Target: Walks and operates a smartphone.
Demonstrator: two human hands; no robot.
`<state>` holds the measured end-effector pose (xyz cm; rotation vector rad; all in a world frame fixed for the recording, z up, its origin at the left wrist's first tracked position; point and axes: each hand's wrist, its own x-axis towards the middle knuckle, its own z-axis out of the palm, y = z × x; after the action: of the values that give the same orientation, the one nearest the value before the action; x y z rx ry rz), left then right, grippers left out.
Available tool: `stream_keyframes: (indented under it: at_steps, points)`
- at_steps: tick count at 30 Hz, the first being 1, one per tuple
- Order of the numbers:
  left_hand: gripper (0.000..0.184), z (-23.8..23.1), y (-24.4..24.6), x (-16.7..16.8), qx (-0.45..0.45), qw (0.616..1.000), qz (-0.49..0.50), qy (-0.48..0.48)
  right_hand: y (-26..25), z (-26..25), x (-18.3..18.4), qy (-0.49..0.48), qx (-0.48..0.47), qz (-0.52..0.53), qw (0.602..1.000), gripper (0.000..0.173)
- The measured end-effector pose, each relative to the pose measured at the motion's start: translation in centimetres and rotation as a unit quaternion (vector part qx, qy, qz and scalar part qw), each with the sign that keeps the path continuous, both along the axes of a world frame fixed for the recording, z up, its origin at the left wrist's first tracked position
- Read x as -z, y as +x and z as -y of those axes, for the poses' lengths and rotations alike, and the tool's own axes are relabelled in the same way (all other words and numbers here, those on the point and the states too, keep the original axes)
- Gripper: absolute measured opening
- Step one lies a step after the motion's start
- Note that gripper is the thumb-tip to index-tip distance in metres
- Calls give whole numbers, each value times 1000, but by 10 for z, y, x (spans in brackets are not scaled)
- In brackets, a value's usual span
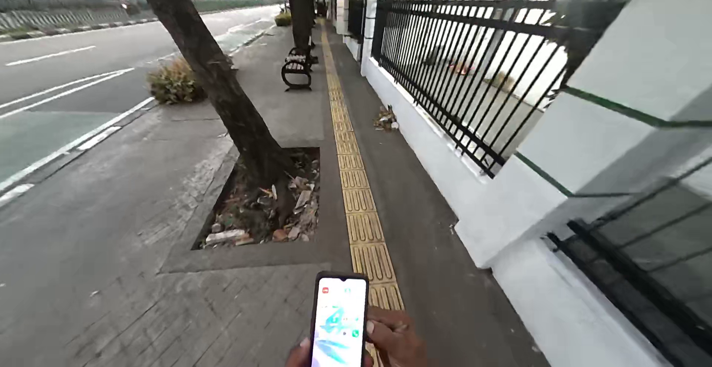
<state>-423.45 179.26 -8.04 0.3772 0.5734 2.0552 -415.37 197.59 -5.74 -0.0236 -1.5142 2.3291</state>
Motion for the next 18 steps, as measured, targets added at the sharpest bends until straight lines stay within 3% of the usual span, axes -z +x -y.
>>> stream_keyframes:
  at_steps: [5, 11, 14, 16, 18]
  points:
    - [61, -121, -178, -24, 62, 998, 12, -2, -164, -111, -12, -22, 56, 7, 998, 22]
    - [64, -281, -383, 14, 38, 999, 13, -27, -374, -263, 23, -48, 64, 26, 996, 23]
    - [65, -360, -484, 7, 36, 998, 45, -29, -479, -336, 15, -75, 62, 60, 993, 26]
    - [57, -410, -543, -9, -22, 998, 31, -40, -546, -382, 0, -51, 46, 81, 994, 28]
    - [46, -459, -593, -28, -162, 976, 10, -148, -610, -418, -9, 9, 12, 86, 996, 43]
